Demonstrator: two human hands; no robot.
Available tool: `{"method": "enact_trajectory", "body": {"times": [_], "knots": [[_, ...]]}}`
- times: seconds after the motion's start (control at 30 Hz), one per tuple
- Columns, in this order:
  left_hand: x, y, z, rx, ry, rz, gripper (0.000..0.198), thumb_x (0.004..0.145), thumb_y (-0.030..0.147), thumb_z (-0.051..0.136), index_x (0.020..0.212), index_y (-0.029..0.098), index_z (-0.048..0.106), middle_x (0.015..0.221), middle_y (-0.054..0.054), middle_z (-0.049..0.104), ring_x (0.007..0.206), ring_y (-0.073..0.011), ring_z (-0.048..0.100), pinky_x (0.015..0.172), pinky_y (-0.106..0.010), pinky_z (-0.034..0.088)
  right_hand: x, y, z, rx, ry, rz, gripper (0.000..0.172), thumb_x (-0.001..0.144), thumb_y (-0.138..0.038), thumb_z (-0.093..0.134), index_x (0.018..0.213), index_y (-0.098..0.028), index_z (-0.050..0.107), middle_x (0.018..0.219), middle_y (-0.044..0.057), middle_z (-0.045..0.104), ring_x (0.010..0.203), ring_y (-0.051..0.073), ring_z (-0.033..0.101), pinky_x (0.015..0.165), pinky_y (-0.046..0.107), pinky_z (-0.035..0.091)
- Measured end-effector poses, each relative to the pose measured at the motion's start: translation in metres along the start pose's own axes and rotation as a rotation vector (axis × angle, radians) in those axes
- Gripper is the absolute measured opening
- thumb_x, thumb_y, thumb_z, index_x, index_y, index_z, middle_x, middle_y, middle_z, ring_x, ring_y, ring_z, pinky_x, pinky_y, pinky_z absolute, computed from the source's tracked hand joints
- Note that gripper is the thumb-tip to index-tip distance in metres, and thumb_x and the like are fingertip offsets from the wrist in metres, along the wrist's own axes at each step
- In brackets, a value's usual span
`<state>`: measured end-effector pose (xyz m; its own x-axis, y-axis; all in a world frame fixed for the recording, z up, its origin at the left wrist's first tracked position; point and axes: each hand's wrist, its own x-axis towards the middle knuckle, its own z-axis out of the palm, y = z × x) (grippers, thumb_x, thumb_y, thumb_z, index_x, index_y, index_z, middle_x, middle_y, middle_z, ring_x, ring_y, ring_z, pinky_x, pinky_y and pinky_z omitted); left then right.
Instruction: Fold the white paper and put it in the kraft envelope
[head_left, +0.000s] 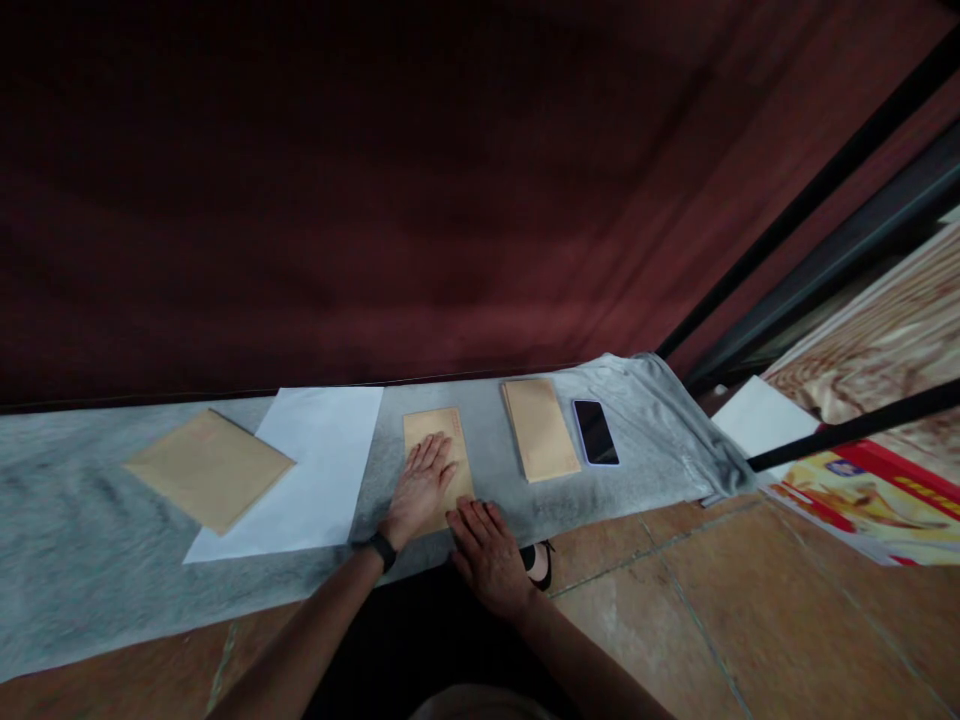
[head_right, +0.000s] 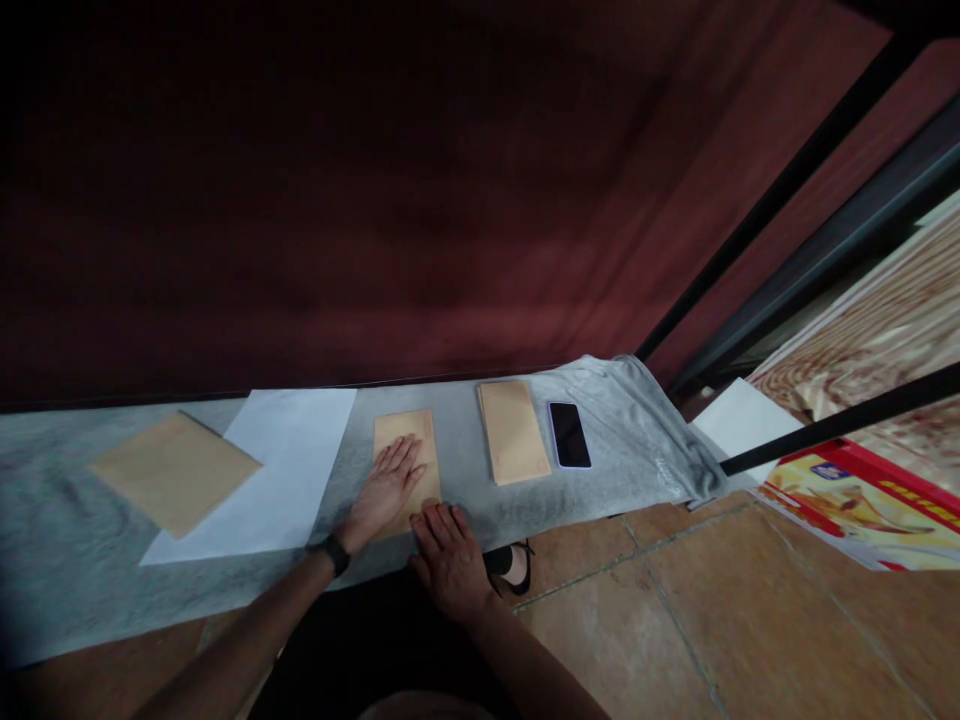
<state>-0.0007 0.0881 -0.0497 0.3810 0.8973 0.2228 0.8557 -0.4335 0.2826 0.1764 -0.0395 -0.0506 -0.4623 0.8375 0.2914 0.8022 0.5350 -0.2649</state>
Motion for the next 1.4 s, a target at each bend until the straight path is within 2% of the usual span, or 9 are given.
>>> {"method": "enact_trajectory", "body": {"times": [0.2, 0.3, 0.4, 0.57, 0.87, 1.03, 1.13, 1.2, 1.4], "knots": [[0.059, -0.017, 0.011, -0.001, -0.039, 0.077, 0.055, 0.101, 0.040, 0.032, 0.152, 0.021, 0.043, 0.159, -0.008, 0.042, 0.152, -0.0250, 0.029, 0.125, -0.050, 0.019, 0.002, -0.002, -0.005, 0.066, -0.033, 0.038, 0.066, 0.101, -0.032, 0.054, 0.159, -0.021, 0.027, 0.161, 0.011, 0.037, 0.146, 0.028, 0.040, 0.120, 0.050, 0.033], [0.073, -0.020, 0.017, -0.056, -0.041, 0.094, 0.057, 0.100, 0.041, 0.033, 0.151, 0.018, 0.044, 0.158, -0.011, 0.043, 0.150, -0.0255, 0.032, 0.125, -0.050, 0.021, 0.004, -0.002, -0.007, 0.112, -0.040, 0.062, 0.067, 0.100, -0.035, 0.054, 0.160, -0.022, 0.026, 0.162, 0.012, 0.036, 0.146, 0.029, 0.041, 0.120, 0.051, 0.033], [0.075, -0.021, 0.021, -0.077, -0.042, 0.097, 0.060, 0.100, 0.041, 0.033, 0.151, 0.012, 0.043, 0.159, -0.014, 0.041, 0.150, -0.0259, 0.032, 0.125, -0.048, 0.022, 0.004, -0.002, -0.008, 0.145, -0.045, 0.061, 0.069, 0.099, -0.035, 0.055, 0.160, -0.022, 0.025, 0.162, 0.012, 0.034, 0.146, 0.030, 0.040, 0.120, 0.052, 0.034], [0.051, -0.016, 0.016, -0.073, -0.105, 0.182, 0.059, 0.101, 0.039, 0.032, 0.152, 0.010, 0.041, 0.160, -0.015, 0.040, 0.151, -0.0232, 0.031, 0.125, -0.045, 0.022, 0.004, -0.001, -0.007, 0.176, -0.037, 0.063, 0.066, 0.098, -0.031, 0.055, 0.159, -0.020, 0.029, 0.161, 0.013, 0.037, 0.146, 0.029, 0.039, 0.120, 0.052, 0.033], [-0.004, 0.000, 0.004, -0.098, -0.183, 0.270, 0.059, 0.103, 0.043, 0.032, 0.154, 0.013, 0.037, 0.162, -0.013, 0.036, 0.151, -0.0200, 0.029, 0.126, -0.042, 0.021, 0.002, 0.001, -0.001, 0.333, 0.098, 0.119, 0.043, 0.096, -0.014, 0.046, 0.137, -0.022, 0.057, 0.138, 0.009, 0.063, 0.133, 0.021, 0.053, 0.119, 0.048, 0.034], [-0.041, 0.011, -0.007, -0.108, -0.199, 0.320, 0.059, 0.104, 0.045, 0.035, 0.156, 0.018, 0.034, 0.161, -0.010, 0.037, 0.150, -0.0194, 0.032, 0.126, -0.041, 0.022, 0.000, 0.001, 0.000, 0.502, 0.205, 0.246, 0.033, 0.101, -0.021, 0.038, 0.123, -0.022, 0.063, 0.122, 0.009, 0.069, 0.121, 0.022, 0.060, 0.113, 0.045, 0.042], [-0.066, 0.018, -0.016, -0.095, -0.191, 0.370, 0.060, 0.103, 0.047, 0.037, 0.157, 0.021, 0.031, 0.161, -0.009, 0.037, 0.149, -0.0200, 0.034, 0.125, -0.041, 0.024, 0.005, 0.005, -0.001, 0.606, 0.270, 0.348, 0.037, 0.105, -0.025, 0.032, 0.124, -0.022, 0.063, 0.124, 0.009, 0.068, 0.120, 0.020, 0.061, 0.108, 0.039, 0.048], [-0.081, 0.020, -0.019, -0.078, -0.188, 0.401, 0.062, 0.102, 0.049, 0.039, 0.157, 0.022, 0.031, 0.161, -0.009, 0.039, 0.149, -0.0211, 0.036, 0.125, -0.042, 0.025, 0.013, 0.010, -0.004, 0.607, 0.238, 0.331, 0.039, 0.106, -0.026, 0.031, 0.131, -0.022, 0.061, 0.131, 0.009, 0.066, 0.126, 0.019, 0.058, 0.111, 0.038, 0.045], [-0.099, 0.018, -0.008, -0.033, -0.172, 0.403, 0.060, 0.098, 0.056, 0.045, 0.145, 0.021, 0.053, 0.148, -0.012, 0.056, 0.139, -0.0255, 0.050, 0.121, -0.046, 0.033, 0.059, 0.026, -0.004, 0.302, -0.044, 0.034, 0.040, 0.104, -0.028, 0.046, 0.143, -0.024, 0.054, 0.151, 0.007, 0.053, 0.142, 0.021, 0.046, 0.121, 0.045, 0.032]]}}
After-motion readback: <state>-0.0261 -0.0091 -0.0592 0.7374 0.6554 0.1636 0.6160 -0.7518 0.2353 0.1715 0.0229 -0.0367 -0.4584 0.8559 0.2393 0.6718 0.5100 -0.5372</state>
